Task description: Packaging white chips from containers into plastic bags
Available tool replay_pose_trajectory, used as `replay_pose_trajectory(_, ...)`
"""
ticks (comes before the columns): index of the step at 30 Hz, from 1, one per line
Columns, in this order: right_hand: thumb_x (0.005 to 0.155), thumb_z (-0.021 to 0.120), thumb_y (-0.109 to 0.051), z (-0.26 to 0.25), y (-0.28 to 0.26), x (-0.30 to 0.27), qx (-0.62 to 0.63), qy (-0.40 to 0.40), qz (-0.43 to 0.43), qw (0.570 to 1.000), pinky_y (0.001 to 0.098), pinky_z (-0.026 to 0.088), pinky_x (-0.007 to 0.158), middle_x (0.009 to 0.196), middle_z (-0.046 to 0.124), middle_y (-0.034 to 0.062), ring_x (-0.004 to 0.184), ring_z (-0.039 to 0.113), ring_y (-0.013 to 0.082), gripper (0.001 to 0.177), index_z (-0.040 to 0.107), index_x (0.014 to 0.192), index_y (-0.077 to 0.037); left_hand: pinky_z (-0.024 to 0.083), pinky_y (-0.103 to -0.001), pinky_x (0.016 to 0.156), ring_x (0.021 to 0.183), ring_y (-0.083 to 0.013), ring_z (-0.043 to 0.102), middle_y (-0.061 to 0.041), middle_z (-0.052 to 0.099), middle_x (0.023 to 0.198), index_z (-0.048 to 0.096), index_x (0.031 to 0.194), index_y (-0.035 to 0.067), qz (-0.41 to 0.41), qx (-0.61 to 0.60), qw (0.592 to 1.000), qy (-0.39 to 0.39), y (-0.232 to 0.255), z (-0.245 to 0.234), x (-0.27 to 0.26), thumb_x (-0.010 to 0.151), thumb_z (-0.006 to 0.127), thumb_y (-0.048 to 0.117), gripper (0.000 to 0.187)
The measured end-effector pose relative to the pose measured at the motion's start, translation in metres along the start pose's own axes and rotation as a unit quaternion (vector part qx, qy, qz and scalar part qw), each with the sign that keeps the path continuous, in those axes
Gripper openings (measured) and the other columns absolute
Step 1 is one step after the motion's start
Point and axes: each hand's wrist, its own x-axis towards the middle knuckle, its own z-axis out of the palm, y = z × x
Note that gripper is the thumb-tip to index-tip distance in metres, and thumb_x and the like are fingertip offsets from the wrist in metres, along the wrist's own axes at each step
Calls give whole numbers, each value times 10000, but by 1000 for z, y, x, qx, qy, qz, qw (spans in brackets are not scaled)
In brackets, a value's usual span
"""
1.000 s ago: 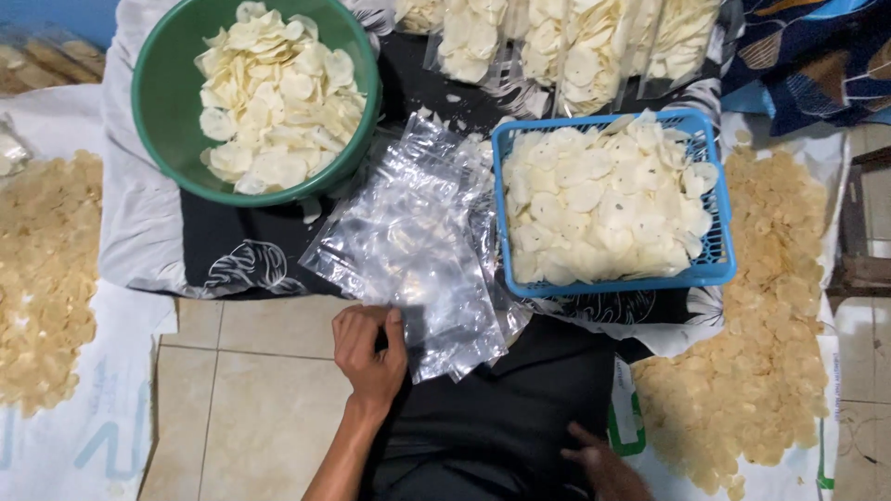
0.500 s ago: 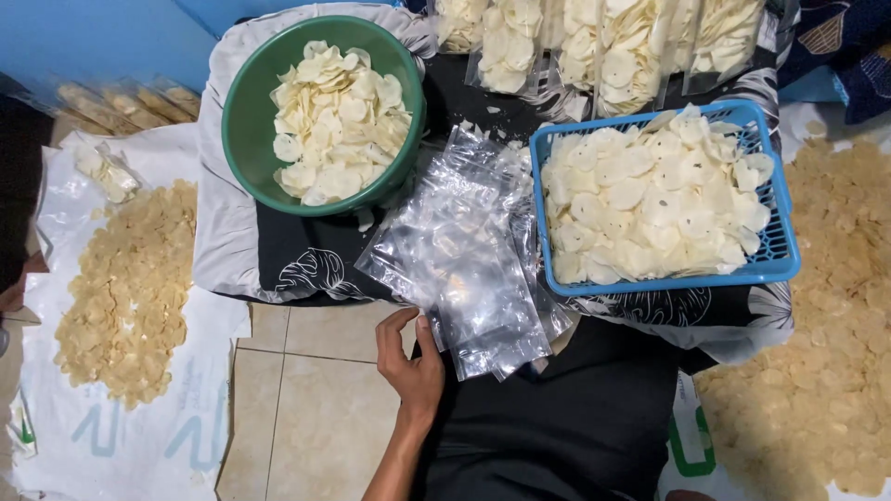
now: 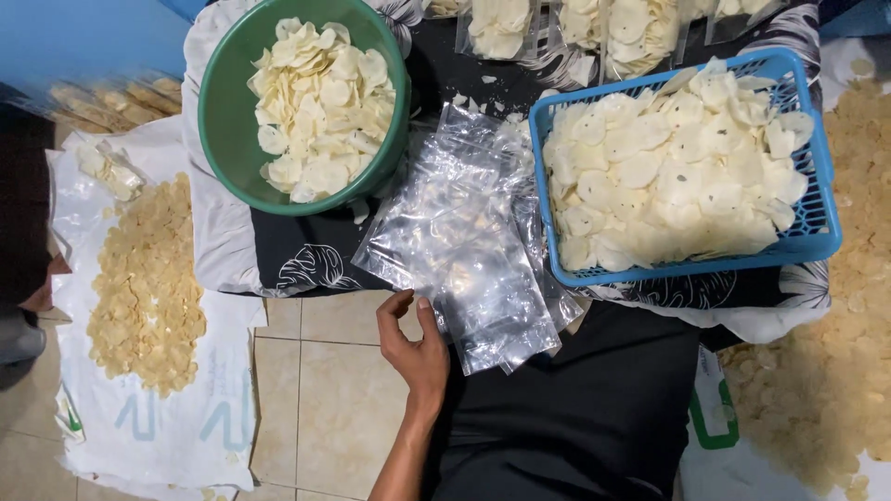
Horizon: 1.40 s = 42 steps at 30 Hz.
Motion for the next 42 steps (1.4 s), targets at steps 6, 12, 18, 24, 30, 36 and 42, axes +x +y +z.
replay_pose_trajectory(6,886,573,39,213,133,120,-543,-89,-88,830,316,560,864,1410,629,161,1039,693,215,281,661,1153,23,535,-319,587,617,-203,660,-71,669,773,482,1289,2,-90,151,965,-193,22,-4,4,822,795,431,708)
replay_pose_trajectory(12,879,755,-198,245,211,144,-874,-4,-222,433,353,577,708,1147,630,129,936,686,292,420,646,1214,30,529,-433,836,1026,-380,572,-229,486,1193,444,1278,-81,-44,169,977,-124,20,8,-11,784,843,328,756)
replay_pose_trajectory(18,886,727,-482,162,250,145,-888,-107,-142,424,634,307,1153,1555,352,380,1438,342,569,795,509,1429,56,496,-237,588,602,-92,548,-17,644,740,626,1024,12,-217,-77,967,-106,5,7,-7,837,768,35,235)
replay_pose_trajectory(24,818,781,-580,144,269,150,-881,-96,-164,433,727,215,1149,1629,206,334,1490,180,595,954,418,1572,-124,502,-298,517,559,-180,643,-113,744,791,696,1056,-36,-30,8,996,-79,11,17,31,921,617,42,174)
replay_pose_trajectory(30,900,742,-555,149,292,172,-865,-68,-192,459,712,132,1172,1618,195,379,1519,130,565,957,337,1616,-66,572,-359,673,798,-274,721,-46,691,839,724,995,138,68,147,987,-3,-21,50,58,959,696,137,45)
replay_pose_trajectory(36,865,818,-320,180,313,192,-832,-33,-179,524,671,56,1204,1645,12,414,1535,23,556,1095,132,1652,12,534,-324,663,689,-261,624,-62,568,759,636,995,77,156,76,984,41,18,36,84,1036,553,46,98)
replay_pose_trajectory(42,852,785,-153,239,221,170,-701,-41,-330,631,542,480,1076,1492,491,264,1328,537,453,789,409,1528,1,550,-326,576,613,-246,665,-36,640,683,635,1063,84,183,-52,980,-51,59,2,102,1002,580,41,92)
